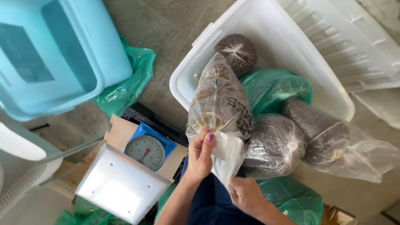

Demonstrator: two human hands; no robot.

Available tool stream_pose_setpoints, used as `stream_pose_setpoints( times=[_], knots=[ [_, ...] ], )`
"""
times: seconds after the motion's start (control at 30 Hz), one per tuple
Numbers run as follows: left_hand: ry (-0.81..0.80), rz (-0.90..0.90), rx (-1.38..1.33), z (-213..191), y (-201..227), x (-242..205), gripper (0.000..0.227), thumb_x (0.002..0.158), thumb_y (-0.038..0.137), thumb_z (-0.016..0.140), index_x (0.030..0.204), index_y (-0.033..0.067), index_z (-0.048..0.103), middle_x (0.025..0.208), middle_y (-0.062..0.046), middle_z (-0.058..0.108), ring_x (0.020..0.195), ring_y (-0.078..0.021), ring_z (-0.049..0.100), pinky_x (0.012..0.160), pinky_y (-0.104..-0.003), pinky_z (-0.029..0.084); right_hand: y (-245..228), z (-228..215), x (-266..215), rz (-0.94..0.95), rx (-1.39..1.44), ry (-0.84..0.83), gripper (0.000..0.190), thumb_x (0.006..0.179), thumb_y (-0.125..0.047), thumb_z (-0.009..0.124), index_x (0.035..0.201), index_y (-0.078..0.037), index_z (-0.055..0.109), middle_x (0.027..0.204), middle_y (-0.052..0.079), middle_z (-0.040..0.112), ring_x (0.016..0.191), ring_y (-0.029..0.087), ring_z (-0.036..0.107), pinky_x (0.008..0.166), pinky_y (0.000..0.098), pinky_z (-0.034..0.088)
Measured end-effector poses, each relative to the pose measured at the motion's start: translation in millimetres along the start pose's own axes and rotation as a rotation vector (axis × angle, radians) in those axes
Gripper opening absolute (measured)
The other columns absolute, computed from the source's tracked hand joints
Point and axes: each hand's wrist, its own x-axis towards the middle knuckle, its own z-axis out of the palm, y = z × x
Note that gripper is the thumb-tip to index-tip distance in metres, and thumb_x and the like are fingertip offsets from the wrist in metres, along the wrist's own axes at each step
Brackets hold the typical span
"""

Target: Organizing and transferring sealed bags of coffee beans between storage containers

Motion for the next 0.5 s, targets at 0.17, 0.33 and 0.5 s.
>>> stream_pose_setpoints(
  times=[0.17,0.33,0.5],
  knots=[
    [0.129,0.135,-0.027,-25.2,76.2,-30.9,0.042,0.109,0.033,0.042,0.072,0.0162,0.034,0.074,0.005,0.035,0.069,-0.0105,0.033,0.069,-0.03,0.029,-73.6,-73.2,-13.9,-0.259,0.164,0.018,0.017,0.096,-0.023,0.064,0.098,-0.01,0.076,0.08,0.004,0.078,0.061,0.023,0.075,0.056,0.0331,0.055],
    [0.34,0.175,-0.062,-61.8,122.4,-102.7,0.04,0.109,0.032,0.042,0.073,0.0161,0.036,0.072,0.007,0.034,0.069,-0.0078,0.032,0.065,-0.027,0.028,-102.0,-113.4,-35.2,-0.23,-0.027,-0.015,0.017,0.086,-0.027,0.071,0.076,-0.015,0.073,0.055,0.0,0.059,0.045,0.015,0.056,0.048,0.033,0.044],
    [0.671,0.257,-0.109,-102.0,149.3,-192.9,0.04,0.108,0.038,0.043,0.074,0.0185,0.036,0.07,0.01,0.032,0.065,-0.004,0.028,0.058,-0.026,0.023,-135.6,-139.4,-10.9,-0.459,-0.3,-0.114,0.024,0.082,-0.022,0.061,0.1,-0.024,0.076,0.057,-0.002,0.054,0.048,0.018,0.047,0.052,0.0348,0.04]
  ],
)
